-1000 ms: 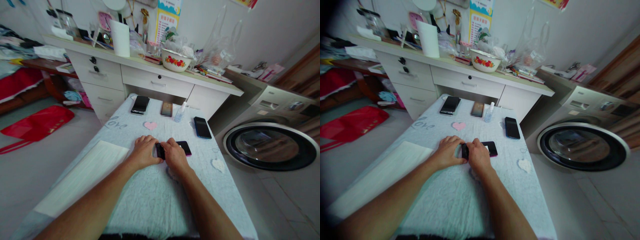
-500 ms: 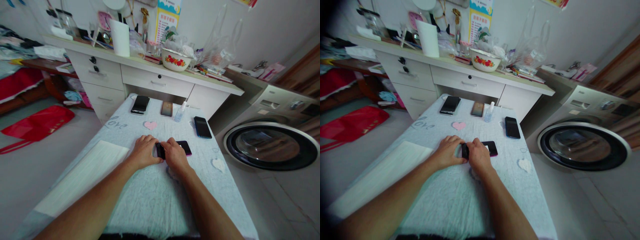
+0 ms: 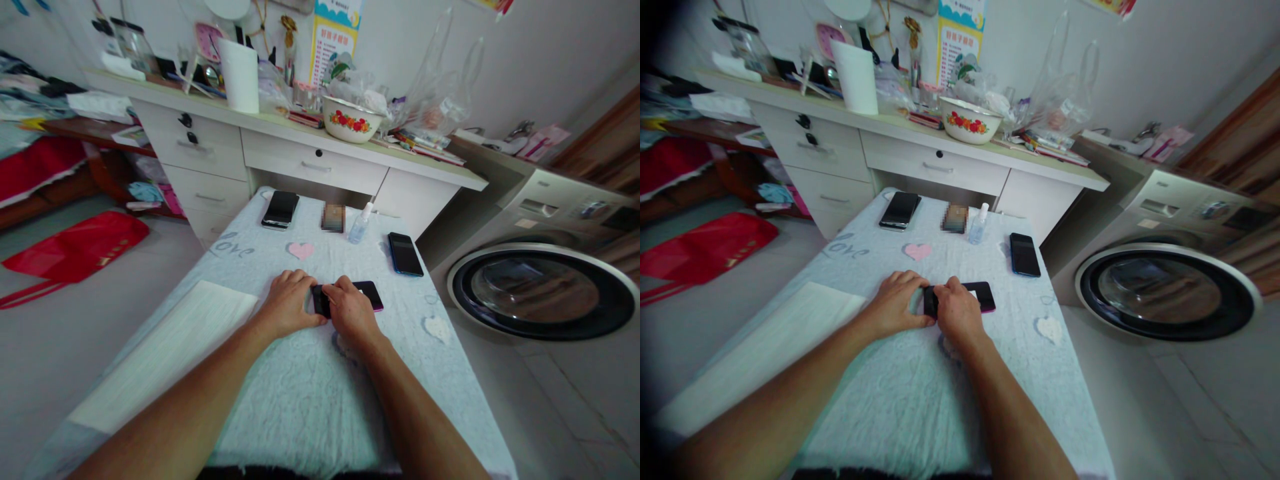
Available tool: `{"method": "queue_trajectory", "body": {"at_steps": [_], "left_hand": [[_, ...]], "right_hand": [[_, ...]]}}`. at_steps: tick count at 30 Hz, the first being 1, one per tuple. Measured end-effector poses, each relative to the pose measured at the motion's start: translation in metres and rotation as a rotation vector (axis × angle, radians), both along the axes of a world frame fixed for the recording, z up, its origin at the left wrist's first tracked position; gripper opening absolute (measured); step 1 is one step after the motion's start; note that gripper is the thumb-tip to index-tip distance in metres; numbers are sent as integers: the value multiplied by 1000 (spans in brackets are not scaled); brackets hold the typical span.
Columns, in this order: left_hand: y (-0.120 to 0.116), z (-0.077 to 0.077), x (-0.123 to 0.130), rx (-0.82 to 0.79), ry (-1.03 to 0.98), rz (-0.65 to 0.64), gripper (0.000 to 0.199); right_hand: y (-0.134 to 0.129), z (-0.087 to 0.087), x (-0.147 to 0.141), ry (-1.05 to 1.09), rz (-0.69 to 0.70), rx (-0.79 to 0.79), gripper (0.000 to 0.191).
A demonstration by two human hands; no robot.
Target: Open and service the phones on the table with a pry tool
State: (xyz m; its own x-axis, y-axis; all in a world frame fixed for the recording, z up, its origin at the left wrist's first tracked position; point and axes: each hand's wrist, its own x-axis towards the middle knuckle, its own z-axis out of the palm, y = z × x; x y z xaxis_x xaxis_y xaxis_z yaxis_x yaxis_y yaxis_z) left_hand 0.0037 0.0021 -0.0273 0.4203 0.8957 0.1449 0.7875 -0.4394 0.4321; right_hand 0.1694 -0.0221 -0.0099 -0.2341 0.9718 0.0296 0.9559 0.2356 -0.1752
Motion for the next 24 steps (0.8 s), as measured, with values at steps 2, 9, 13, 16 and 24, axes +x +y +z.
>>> {"method": "queue_trajectory", "body": {"at_steps": [2, 9, 13, 16, 24], "left_hand": [[0, 0, 0, 8, 2, -4, 64], [0, 1, 0, -4, 5, 0, 61], [-1, 2, 1, -5, -1, 5, 60], [-1, 2, 1, -4, 3, 0, 60], [-1, 2, 1, 2, 12, -2, 63]], "right_hand": [[0, 0, 1, 2, 3, 9, 29], [1, 2, 8, 0, -31, 23, 30], [2, 1, 11, -12, -67, 48, 32], [2, 0, 11, -13, -73, 58, 31], [4, -2, 6, -17, -48, 64, 28]]}}
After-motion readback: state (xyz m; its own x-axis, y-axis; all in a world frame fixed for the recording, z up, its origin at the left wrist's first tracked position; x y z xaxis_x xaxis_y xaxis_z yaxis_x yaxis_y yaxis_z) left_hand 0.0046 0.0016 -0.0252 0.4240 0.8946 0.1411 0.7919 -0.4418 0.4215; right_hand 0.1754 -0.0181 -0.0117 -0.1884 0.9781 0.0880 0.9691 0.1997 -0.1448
